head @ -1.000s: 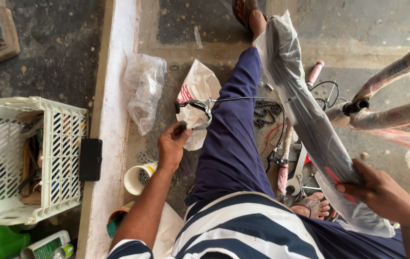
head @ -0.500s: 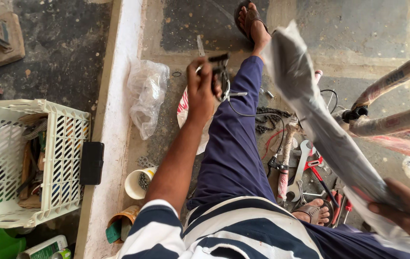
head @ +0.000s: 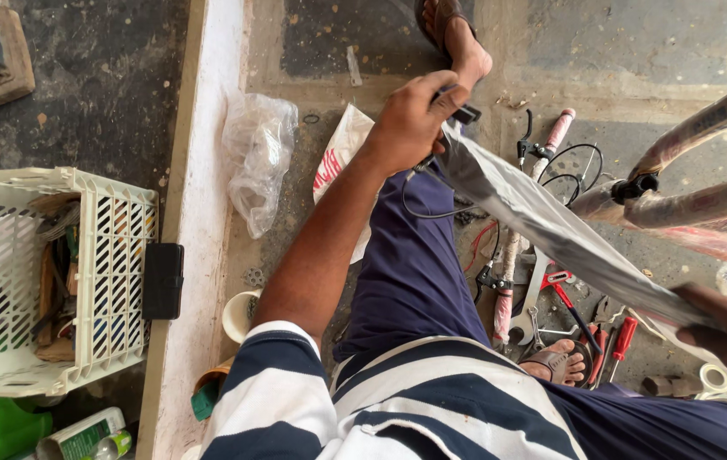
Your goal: The person sits on the floor and assembles a bicycle by attaching the handlebar stem to the frame. They use a screwdriver to tighten the bolts securing the stem and adjust the handlebar position. The person also handles a plastic-wrapped bicycle seat and positions it near the frame.
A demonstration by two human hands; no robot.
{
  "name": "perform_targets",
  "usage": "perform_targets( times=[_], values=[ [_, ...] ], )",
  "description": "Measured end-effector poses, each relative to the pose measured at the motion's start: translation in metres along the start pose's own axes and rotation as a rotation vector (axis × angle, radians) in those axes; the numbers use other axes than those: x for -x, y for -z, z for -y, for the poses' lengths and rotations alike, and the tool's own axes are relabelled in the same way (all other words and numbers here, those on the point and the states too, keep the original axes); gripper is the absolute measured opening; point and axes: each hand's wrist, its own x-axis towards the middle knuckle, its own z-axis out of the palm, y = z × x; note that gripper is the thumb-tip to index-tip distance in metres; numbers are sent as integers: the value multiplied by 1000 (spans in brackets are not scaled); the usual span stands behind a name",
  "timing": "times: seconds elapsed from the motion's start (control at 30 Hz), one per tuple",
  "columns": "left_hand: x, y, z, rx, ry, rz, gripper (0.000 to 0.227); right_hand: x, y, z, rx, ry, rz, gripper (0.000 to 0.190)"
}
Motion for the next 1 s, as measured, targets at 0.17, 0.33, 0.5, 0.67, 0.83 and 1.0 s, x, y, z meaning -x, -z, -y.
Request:
perform_targets(
  times=[0.17,0.33,0.5,0.67,0.83,1.0],
  values=[
    [-4,-9,9,-662,31,119,78,-1,22,57,211,-9,111,57],
    [25,-23,51,-661,-269,-301,81,-16,19,73,56,37,-2,73],
    [77,-46,141,109,76,-351,102,-34,0,90,-29,5,130,75],
    [110,-38,232,261,439,-516,66,-46,0,95,-56,50,134,75],
    [135,-67,245,115,865,-723,57,-48,-3,72,-30,-36,110,69],
    [143,-80,272,316,924,-522,32,-44,-21,46,-129,-1,-74,86]
  ],
)
